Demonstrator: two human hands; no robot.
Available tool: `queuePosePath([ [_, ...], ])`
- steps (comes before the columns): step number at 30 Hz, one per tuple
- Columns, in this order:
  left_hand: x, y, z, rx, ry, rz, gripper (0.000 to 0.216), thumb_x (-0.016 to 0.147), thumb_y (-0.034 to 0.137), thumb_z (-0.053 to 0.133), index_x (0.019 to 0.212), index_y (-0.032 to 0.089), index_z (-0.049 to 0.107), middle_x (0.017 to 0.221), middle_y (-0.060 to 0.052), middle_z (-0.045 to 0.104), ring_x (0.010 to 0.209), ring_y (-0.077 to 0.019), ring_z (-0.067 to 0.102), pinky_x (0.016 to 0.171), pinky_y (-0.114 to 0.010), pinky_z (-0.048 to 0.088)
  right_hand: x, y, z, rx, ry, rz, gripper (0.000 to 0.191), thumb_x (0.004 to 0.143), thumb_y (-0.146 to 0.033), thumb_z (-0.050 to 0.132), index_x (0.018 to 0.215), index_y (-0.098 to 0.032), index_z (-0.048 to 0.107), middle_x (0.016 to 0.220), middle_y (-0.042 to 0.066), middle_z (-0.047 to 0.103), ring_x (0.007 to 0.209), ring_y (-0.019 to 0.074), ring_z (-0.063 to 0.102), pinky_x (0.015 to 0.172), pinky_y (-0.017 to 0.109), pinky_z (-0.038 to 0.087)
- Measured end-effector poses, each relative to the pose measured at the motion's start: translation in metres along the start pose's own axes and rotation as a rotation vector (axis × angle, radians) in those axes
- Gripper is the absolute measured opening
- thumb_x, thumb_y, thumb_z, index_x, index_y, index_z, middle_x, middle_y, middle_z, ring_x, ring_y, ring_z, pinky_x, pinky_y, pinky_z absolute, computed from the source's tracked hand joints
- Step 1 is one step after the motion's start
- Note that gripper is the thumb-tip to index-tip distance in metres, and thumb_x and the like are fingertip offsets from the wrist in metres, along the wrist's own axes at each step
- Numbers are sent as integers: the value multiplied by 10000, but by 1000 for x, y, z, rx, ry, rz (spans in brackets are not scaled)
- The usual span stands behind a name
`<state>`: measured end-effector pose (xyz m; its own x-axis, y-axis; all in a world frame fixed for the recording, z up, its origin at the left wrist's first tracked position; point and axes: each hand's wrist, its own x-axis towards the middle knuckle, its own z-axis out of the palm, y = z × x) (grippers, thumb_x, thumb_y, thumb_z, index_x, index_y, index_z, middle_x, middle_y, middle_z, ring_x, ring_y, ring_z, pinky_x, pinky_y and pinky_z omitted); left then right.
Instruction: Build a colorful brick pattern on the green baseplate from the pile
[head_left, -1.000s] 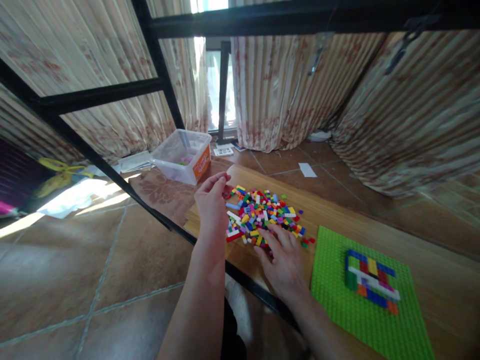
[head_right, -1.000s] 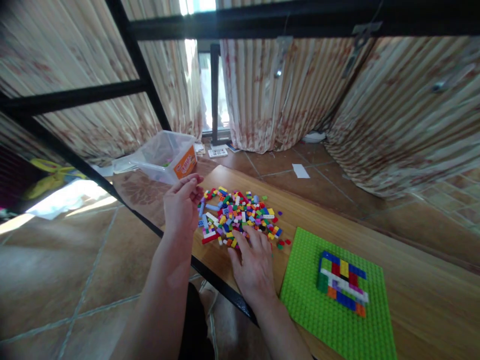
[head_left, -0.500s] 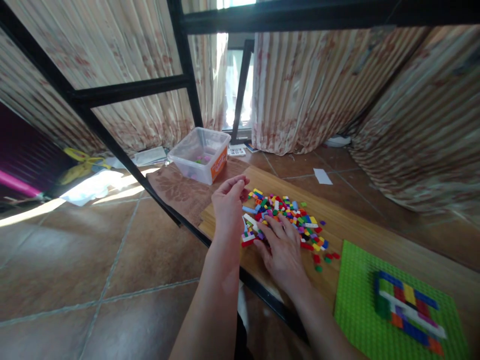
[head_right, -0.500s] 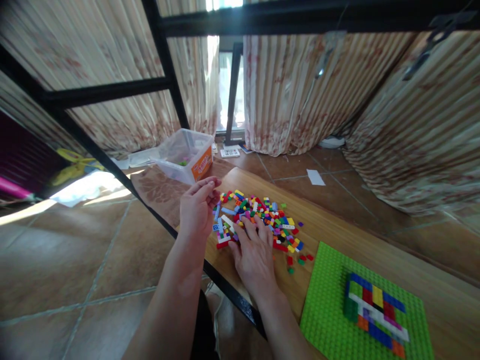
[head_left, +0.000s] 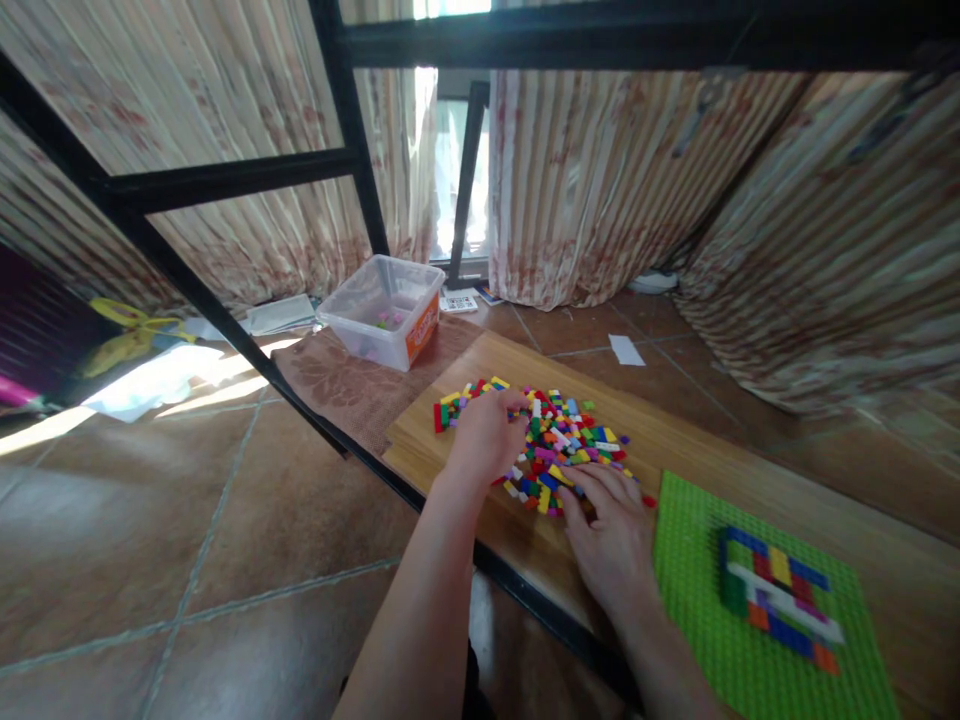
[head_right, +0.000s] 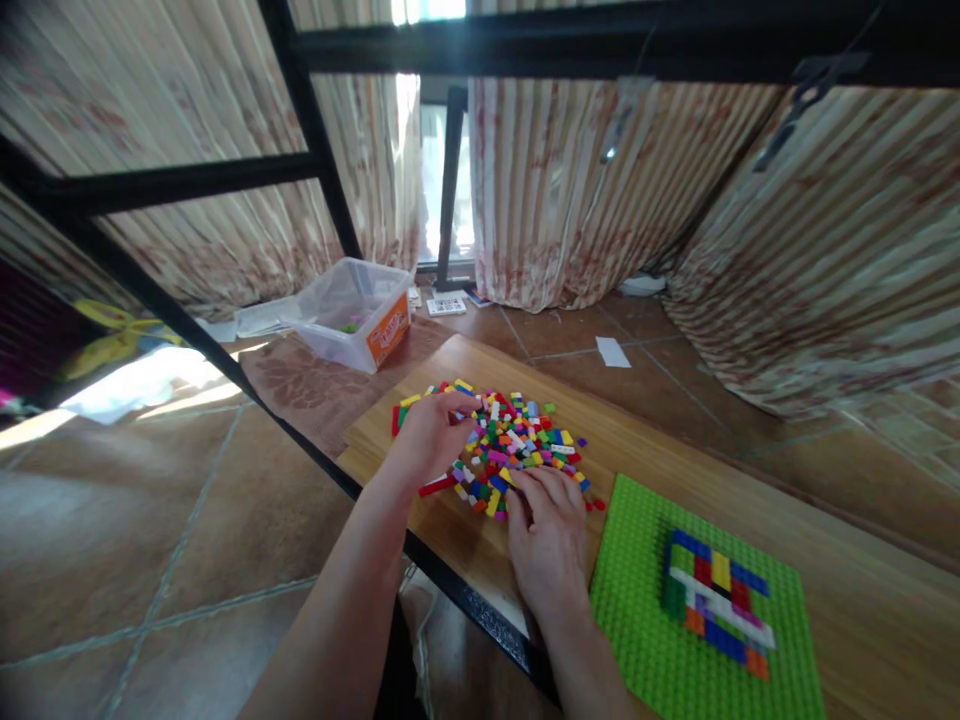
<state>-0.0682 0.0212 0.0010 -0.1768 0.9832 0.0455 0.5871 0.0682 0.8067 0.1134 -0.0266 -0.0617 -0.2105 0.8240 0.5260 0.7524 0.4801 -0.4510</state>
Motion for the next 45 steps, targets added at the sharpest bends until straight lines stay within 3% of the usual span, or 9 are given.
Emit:
queuePosePath([
  [5,-7,6,10,270,-250,163,234,764,138,637,934,227,771,927,-40,762,883,-217,685,799,-311,516,0,9,-16,-21,9,108,222,912,-269,536,966,-191,737,978,94,727,951,251,607,871,431,489],
  [12,-14,15,19,543,-290,188,194,790,136,596,866,203,761,911,-95,743,917,-270,683,774,-347,514,0,10,-30,24,29,145,227,913,-294,547,967,-185,739,961,99,732,932,251,617,851,417,486],
  [16,-10,11,15,471,-281,203,185,832,160,588,876,198,763,912,-84,752,895,-250,683,796,-344,506,0,12,-36,41,53,160,209,913,-269,544,952,-200,737,947,85,738,922,241,634,859,411,483],
  [22,-8,15,12,92,-299,317,153,842,190,600,906,176,739,866,-31,751,783,-177,670,735,-277,509,0,10,-48,160,86,223,198,919,-286,556,948,-213,738,938,70,747,920,225,648,873,387,482],
  [26,-24,31,35,-100,-462,438,140,846,171,592,913,186,714,872,-12,731,784,-152,663,730,-251,506,-1,8,-58,321,78,341,238,932,-345,545,1008,-214,728,990,66,753,944,212,663,875,364,489],
  [29,-38,41,57,-120,-541,478,163,832,117,572,916,195,688,842,-2,708,768,-145,651,726,-252,502,-4,12,-65,423,35,428,225,915,-340,560,988,-215,732,960,53,758,882,199,679,812,336,504],
  [32,-47,46,76,-116,-526,507,117,838,118,568,878,191,650,820,-2,685,770,-147,640,729,-260,495,-9,22,-76,466,1,479,194,887,-311,586,948,-210,741,928,47,759,841,192,687,772,318,508],
  [37,-56,55,100,-109,-501,545,75,843,123,574,833,186,613,809,-4,656,761,-146,623,707,-262,479,-20,42,-105,444,-125,491,204,878,-275,584,981,-233,756,972,36,766,894,194,693,831,336,502],
  [45,-80,72,137,-5,-489,618,97,872,126,535,868,196,602,868,-15,652,832,-158,617,749,-274,477,-39,64,-142,207,-238,468,221,889,-269,543,947,-262,756,879,9,757,844,198,688,803,358,499],
])
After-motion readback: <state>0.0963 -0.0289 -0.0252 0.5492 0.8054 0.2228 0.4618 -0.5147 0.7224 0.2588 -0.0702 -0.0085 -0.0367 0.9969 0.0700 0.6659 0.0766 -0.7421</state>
